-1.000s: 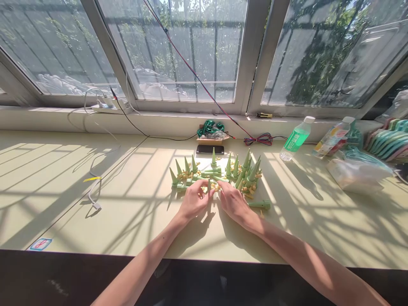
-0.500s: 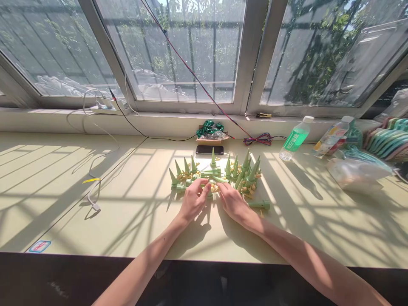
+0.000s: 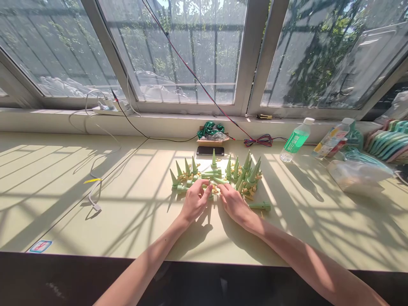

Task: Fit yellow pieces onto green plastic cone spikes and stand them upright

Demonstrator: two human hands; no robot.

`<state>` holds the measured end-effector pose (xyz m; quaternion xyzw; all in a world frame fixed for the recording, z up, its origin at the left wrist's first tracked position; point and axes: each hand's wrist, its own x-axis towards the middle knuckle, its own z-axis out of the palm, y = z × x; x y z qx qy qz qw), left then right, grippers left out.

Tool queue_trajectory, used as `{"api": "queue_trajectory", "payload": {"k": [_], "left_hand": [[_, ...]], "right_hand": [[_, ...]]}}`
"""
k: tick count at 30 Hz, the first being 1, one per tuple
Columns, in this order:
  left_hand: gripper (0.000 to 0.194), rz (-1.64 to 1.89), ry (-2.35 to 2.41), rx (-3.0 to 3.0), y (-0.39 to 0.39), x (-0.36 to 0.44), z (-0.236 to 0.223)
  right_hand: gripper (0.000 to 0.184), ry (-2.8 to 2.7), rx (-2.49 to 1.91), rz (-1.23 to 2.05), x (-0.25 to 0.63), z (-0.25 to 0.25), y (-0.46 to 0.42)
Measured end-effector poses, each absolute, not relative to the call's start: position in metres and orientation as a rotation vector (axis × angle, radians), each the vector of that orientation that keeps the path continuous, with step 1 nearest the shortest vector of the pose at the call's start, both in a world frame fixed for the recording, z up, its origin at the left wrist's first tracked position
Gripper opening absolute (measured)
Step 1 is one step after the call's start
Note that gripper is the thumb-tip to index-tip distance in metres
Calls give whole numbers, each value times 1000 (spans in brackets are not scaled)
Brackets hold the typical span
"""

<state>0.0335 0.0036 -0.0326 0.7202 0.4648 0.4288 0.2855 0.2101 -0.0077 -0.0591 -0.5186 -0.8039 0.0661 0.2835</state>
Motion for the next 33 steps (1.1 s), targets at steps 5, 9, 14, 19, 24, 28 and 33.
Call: {"api": "queue_trajectory", "payload": {"k": [5, 9, 14, 19, 24, 28, 33], "left_hand": [[38, 1188, 1226, 1905, 3, 33, -32], [37, 1260, 1223, 1865, 3, 31, -33], [36, 1431, 1254, 1800, 3, 30, -35], [31, 1542, 1205, 1799, -1, 31, -33], [22, 1548, 1016, 1946, -4, 31, -31], [6, 1480, 939, 2072, -6, 30, -32], [15, 1423, 823, 2271, -5, 30, -36]], "right_hand": [[32, -2107, -1331, 209, 210, -58, -9], [33, -2084, -1288, 238, 211, -56, -10], [30, -2028, -1211, 169, 209, -57, -10], [18, -1900, -994, 95, 205, -53, -10], [15, -1824, -785, 157, 202, -44, -14], [18, -1789, -727, 178, 203, -44, -15], [23, -1780, -701, 187, 204, -47, -15]]}}
